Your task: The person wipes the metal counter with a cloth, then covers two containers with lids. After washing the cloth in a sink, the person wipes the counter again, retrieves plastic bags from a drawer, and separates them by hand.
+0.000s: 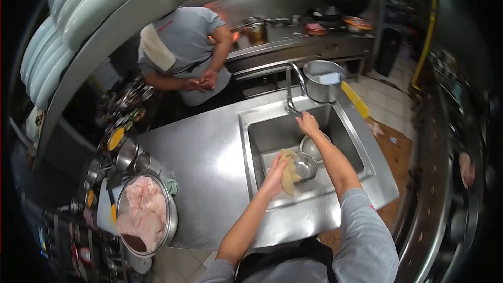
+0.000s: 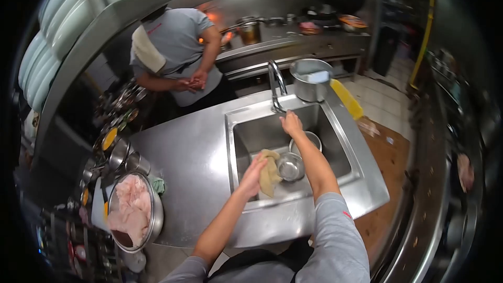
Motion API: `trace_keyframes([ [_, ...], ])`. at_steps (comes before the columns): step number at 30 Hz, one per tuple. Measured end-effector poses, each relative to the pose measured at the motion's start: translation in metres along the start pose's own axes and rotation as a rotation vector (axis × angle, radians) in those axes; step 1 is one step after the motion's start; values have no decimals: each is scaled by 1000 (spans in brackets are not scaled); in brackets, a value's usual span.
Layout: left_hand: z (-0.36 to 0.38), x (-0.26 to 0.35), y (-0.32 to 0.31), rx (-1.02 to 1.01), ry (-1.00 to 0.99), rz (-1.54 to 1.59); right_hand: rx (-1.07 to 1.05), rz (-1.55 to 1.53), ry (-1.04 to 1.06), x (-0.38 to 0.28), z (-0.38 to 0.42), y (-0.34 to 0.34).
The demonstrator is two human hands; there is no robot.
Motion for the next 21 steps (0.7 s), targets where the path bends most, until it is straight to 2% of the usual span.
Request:
trace_keyframes([
  [2, -35, -6, -11, 53, 63, -68, 106, -34, 56, 5, -42, -10],
  [3, -47, -10, -13, 102, 57, -47, 60, -46, 80, 7, -50, -25],
  [5, -78, -14, -22, 57, 63, -63, 68, 18, -12, 16, -64, -37],
  [10, -132, -37, -32, 187, 140, -86, -17, 49, 130, 40, -91, -30],
  [12, -150, -40, -40, 218, 169, -46, -287, -175, 130, 51, -102, -38],
  [13, -153, -46, -43, 226, 187, -85, -337, -226, 84, 58, -110, -45],
  [16, -162, -38, -47, 235, 176, -123, -362, -140, 72, 41, -112, -26],
  [18, -168, -38, -54, 214, 146, -119, -314, -77, 66, 34, -112, -22],
  [20, -174, -29, -53, 280, 116, -159, -220, -41, 73, 29, -115, -17],
  [21, -177, -26, -53, 282, 115, -159, -244, -42, 74, 30, -113, -18],
])
Point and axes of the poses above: each hand's wrist, its own z-axis away from the middle knuckle, its own y-axis out of the back of the hand, x = y × z, the point moved 6 cm from there along -z, towards the middle knuckle, and after that the axes turned 3 degrees about -z, right-handed, at the moved point
